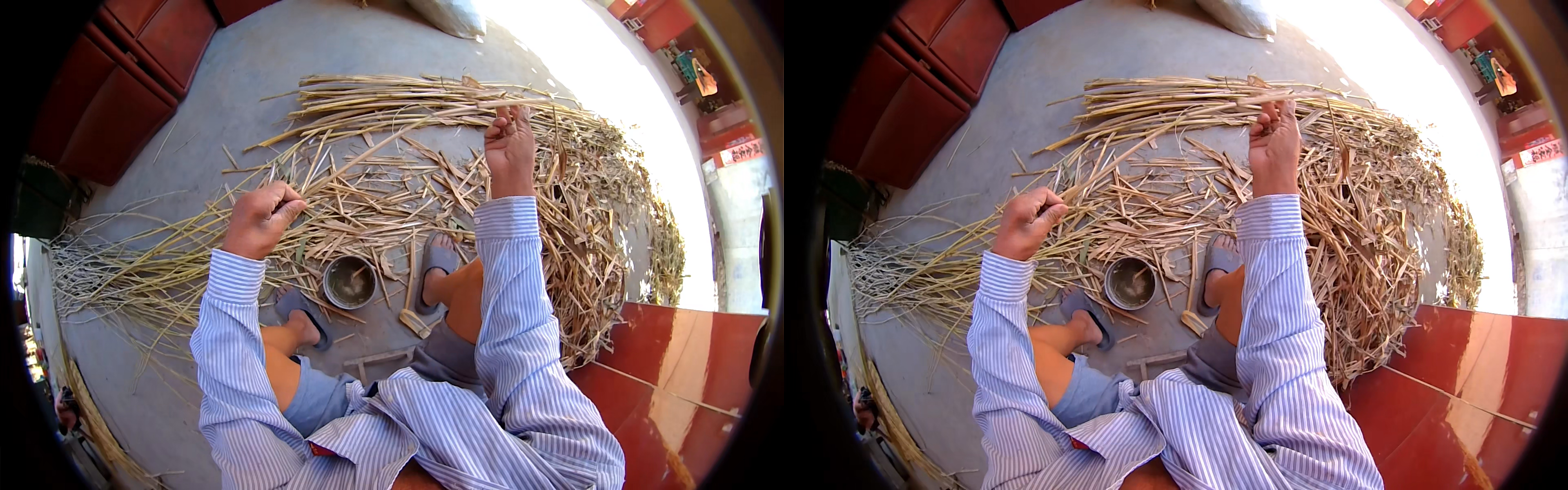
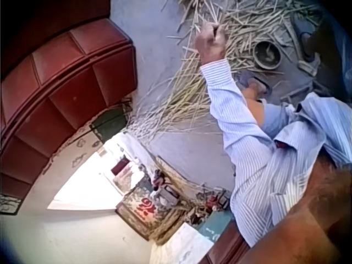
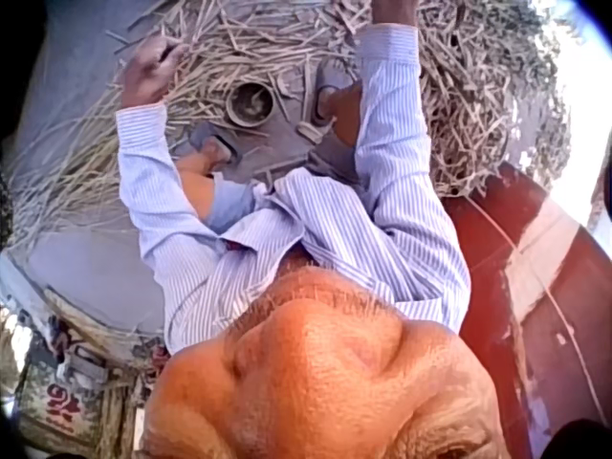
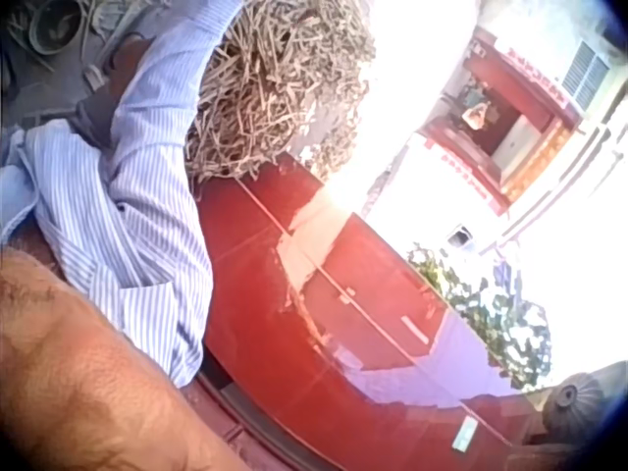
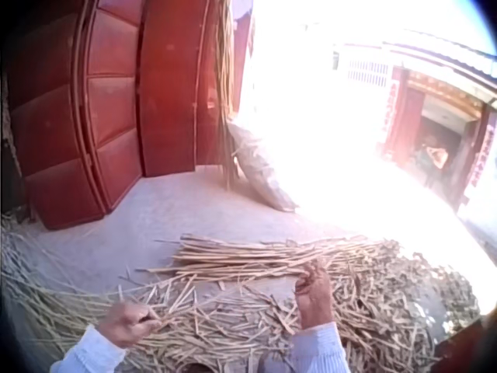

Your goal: The person sits on the floor and repeatedly strips dried plant stalks by hand, separating thin fibers from the main stem. The fibers are placed in a pile to the left, while the remaining stalks and debris are discarded to the right.

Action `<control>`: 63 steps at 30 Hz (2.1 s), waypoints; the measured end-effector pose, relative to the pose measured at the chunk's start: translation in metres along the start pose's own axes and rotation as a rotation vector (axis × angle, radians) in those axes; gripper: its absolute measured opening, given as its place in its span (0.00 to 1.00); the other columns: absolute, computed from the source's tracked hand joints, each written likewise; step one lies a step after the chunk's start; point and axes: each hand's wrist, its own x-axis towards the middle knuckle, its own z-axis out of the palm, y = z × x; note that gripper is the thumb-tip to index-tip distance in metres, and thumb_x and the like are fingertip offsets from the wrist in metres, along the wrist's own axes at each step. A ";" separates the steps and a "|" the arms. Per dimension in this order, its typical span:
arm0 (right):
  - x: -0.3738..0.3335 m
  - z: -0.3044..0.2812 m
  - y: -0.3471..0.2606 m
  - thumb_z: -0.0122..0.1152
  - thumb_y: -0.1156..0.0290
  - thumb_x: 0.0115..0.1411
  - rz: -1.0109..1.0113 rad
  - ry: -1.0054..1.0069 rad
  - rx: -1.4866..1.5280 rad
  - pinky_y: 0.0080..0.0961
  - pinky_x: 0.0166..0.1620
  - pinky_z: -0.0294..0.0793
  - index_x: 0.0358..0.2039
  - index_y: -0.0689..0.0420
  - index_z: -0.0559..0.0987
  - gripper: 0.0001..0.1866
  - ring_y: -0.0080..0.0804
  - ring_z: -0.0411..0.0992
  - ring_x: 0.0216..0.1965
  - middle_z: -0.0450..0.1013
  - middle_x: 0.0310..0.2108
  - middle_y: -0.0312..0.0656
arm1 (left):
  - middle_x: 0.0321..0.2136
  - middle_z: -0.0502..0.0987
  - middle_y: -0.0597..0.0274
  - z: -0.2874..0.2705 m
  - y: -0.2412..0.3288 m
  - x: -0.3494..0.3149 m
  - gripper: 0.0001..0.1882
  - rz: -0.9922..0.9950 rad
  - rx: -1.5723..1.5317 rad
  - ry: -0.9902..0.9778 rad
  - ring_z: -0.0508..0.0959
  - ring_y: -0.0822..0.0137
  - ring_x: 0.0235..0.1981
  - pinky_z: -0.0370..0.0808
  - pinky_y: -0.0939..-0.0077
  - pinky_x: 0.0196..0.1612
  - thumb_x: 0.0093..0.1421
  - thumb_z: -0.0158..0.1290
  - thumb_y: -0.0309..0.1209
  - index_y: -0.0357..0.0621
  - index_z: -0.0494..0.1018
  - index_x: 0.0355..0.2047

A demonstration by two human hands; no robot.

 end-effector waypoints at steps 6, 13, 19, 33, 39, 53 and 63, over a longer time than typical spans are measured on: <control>-0.034 0.036 0.034 0.57 0.67 0.66 0.132 -0.327 -0.168 0.14 0.30 0.75 0.44 0.58 0.77 0.10 0.19 0.75 0.30 0.79 0.39 0.43 | 0.19 0.76 0.54 0.003 0.011 0.009 0.07 -0.097 -0.039 -0.058 0.77 0.61 0.23 0.70 0.67 0.27 0.57 0.58 0.29 0.37 0.76 0.29; -0.032 0.035 0.035 0.65 0.62 0.62 0.011 -0.163 -0.277 0.13 0.26 0.72 0.35 0.56 0.78 0.11 0.20 0.76 0.26 0.79 0.30 0.39 | 0.21 0.77 0.52 0.006 0.010 0.008 0.07 -0.061 -0.020 -0.035 0.77 0.60 0.22 0.70 0.68 0.26 0.55 0.61 0.28 0.37 0.76 0.29; -0.003 0.008 -0.005 0.66 0.63 0.60 -0.134 0.102 -0.147 0.14 0.21 0.69 0.31 0.55 0.78 0.10 0.19 0.70 0.22 0.73 0.24 0.33 | 0.19 0.75 0.61 -0.010 -0.007 -0.002 0.05 -0.100 0.021 -0.040 0.71 0.72 0.20 0.67 0.75 0.25 0.55 0.60 0.25 0.37 0.75 0.29; 0.010 -0.025 -0.046 0.62 0.67 0.64 -0.132 -0.100 -0.171 0.20 0.31 0.77 0.39 0.58 0.78 0.09 0.26 0.77 0.31 0.76 0.30 0.37 | 0.19 0.73 0.66 -0.040 -0.040 -0.020 0.05 -0.243 -0.101 -0.044 0.70 0.78 0.20 0.65 0.81 0.23 0.59 0.57 0.24 0.35 0.73 0.28; -0.006 -0.027 -0.064 0.59 0.75 0.63 -0.068 -0.221 -0.390 0.21 0.37 0.80 0.45 0.62 0.76 0.11 0.31 0.79 0.38 0.78 0.37 0.44 | 0.19 0.73 0.66 -0.040 -0.047 -0.022 0.05 -0.272 -0.133 -0.037 0.70 0.78 0.20 0.66 0.81 0.24 0.59 0.56 0.24 0.35 0.73 0.28; -0.017 -0.053 -0.081 0.66 0.76 0.51 -0.431 0.000 -1.243 0.14 0.28 0.68 0.35 0.59 0.79 0.10 0.19 0.71 0.23 0.76 0.26 0.37 | 0.18 0.74 0.64 -0.030 -0.030 -0.014 0.05 -0.231 -0.130 -0.082 0.71 0.76 0.19 0.66 0.79 0.23 0.57 0.58 0.23 0.35 0.74 0.28; -0.014 -0.103 -0.121 0.54 0.72 0.66 0.002 0.433 -0.154 0.14 0.28 0.81 0.44 0.67 0.72 0.11 0.24 0.75 0.26 0.76 0.30 0.45 | 0.18 0.75 0.61 -0.019 -0.006 0.002 0.05 -0.102 -0.015 0.017 0.73 0.73 0.21 0.68 0.75 0.25 0.56 0.59 0.26 0.36 0.76 0.29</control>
